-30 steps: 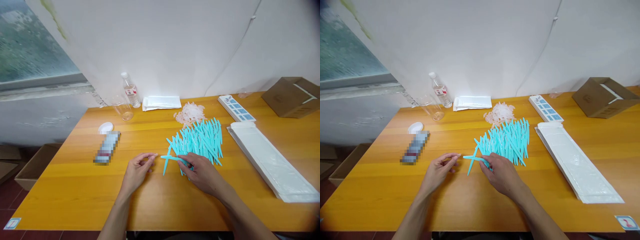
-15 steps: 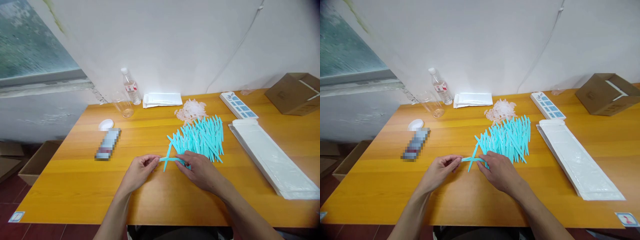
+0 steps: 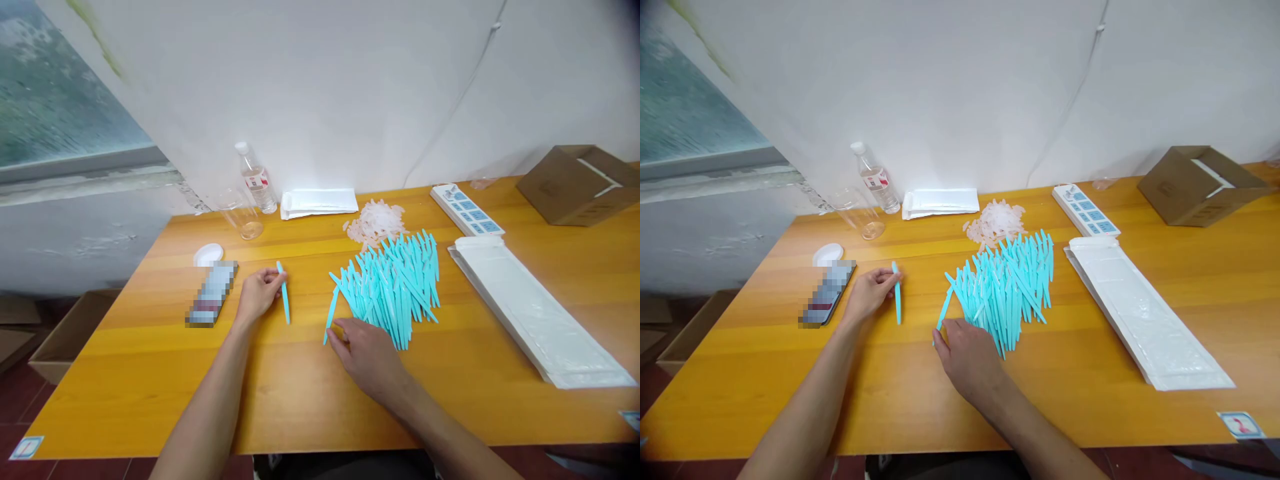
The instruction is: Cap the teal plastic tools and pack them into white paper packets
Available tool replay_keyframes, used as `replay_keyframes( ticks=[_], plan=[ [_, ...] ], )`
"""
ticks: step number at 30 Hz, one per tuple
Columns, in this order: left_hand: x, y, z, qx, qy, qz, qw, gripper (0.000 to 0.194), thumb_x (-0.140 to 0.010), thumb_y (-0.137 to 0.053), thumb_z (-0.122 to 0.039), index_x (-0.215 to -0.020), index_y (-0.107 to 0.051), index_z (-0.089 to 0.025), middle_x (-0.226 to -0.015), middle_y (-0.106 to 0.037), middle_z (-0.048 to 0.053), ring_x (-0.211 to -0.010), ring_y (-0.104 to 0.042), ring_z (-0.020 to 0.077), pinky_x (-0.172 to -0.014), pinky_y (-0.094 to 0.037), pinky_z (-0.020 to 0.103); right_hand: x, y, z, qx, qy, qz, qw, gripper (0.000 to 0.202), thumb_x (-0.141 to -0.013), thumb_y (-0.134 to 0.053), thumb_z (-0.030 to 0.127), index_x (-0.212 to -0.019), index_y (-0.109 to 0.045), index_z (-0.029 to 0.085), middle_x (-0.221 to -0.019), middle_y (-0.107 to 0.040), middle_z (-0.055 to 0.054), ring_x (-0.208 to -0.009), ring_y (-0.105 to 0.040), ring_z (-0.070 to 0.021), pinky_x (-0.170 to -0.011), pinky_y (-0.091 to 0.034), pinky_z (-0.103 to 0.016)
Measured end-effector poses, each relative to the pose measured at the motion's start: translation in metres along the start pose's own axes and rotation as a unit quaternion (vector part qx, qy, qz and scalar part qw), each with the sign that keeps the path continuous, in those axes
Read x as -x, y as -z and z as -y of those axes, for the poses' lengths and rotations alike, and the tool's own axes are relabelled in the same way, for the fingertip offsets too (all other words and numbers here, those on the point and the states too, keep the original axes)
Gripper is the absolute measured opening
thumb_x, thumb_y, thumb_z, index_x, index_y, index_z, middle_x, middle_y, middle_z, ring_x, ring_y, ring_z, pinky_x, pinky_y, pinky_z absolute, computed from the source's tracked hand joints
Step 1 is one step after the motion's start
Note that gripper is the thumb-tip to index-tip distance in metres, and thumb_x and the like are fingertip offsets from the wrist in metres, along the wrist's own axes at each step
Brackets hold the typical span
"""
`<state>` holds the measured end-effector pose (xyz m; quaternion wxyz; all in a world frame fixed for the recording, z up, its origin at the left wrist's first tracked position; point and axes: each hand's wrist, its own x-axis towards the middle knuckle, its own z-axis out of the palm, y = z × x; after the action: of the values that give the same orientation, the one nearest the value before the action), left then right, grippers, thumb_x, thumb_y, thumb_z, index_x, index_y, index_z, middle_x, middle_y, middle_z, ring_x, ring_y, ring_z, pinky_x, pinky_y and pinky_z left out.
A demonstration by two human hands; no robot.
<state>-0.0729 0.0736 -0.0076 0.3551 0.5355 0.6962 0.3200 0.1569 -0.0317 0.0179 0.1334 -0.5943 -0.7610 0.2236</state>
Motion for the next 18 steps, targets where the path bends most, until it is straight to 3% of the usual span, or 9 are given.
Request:
replay_keyframes(
  ticks=[4, 9, 14, 16, 18],
  plan=[
    [-0.034, 0.002, -0.001, -0.106, -0.030, -0.038, 0.993, 0.034, -0.072, -0.071, -0.052, -0.071, -0.068, -0.018, -0.066, -0.069, 0.004, -0.061, -0.060, 0.0178, -0.057, -0.039, 0.026, 0.005, 0.004, -0.016, 0.016, -0.030, -0.033, 0.999, 0.028, -0.099, -0.046, 0.035, -0.090, -0.069, 0.021, -0.084, -0.074, -0.003, -0.075, -0.068, -0.0197, -0.061, -0.038, -0.028],
    [-0.031, -0.002, -0.001, -0.235, -0.073, -0.095, 0.965, 0.035, -0.080, -0.062, -0.054, -0.066, -0.066, -0.022, -0.068, -0.070, 0.004, -0.067, -0.062, 0.0197, -0.061, -0.036, 0.027, 0.014, 0.003, -0.030, 0.024, -0.042, -0.037, 0.998, 0.028, -0.098, -0.047, 0.033, -0.087, -0.070, 0.022, -0.081, -0.074, -0.003, -0.074, -0.069, -0.0196, -0.060, -0.038, -0.028],
    [0.007, -0.008, -0.013, -0.271, -0.102, -0.135, 0.948, 0.042, -0.087, -0.053, -0.058, -0.077, -0.071, -0.021, -0.073, -0.071, 0.006, -0.070, -0.063, 0.0206, -0.064, -0.038, 0.028, 0.010, 0.001, -0.037, 0.047, -0.055, -0.053, 0.996, 0.026, -0.099, -0.048, 0.034, -0.097, -0.072, 0.023, -0.093, -0.076, -0.004, -0.082, -0.071, -0.0222, -0.061, -0.040, -0.028],
    [0.034, -0.022, -0.022, -0.256, -0.118, -0.094, 0.955, 0.041, -0.085, -0.056, -0.059, -0.082, -0.072, -0.021, -0.075, -0.072, 0.006, -0.070, -0.063, 0.0200, -0.065, -0.039, 0.028, 0.005, 0.002, -0.037, 0.065, -0.052, -0.060, 0.995, 0.027, -0.099, -0.047, 0.035, -0.102, -0.071, 0.024, -0.096, -0.076, -0.005, -0.083, -0.071, -0.0220, -0.061, -0.039, -0.028],
    [0.059, -0.041, -0.032, -0.259, -0.139, -0.008, 0.956, 0.038, -0.081, -0.062, -0.058, -0.084, -0.074, -0.022, -0.079, -0.073, 0.007, -0.071, -0.064, 0.0207, -0.065, -0.038, 0.028, -0.001, 0.002, -0.037, 0.089, -0.049, -0.066, 0.993, 0.028, -0.100, -0.045, 0.035, -0.108, -0.070, 0.025, -0.097, -0.076, -0.006, -0.082, -0.071, -0.0213, -0.059, -0.038, -0.027]
  ],
)
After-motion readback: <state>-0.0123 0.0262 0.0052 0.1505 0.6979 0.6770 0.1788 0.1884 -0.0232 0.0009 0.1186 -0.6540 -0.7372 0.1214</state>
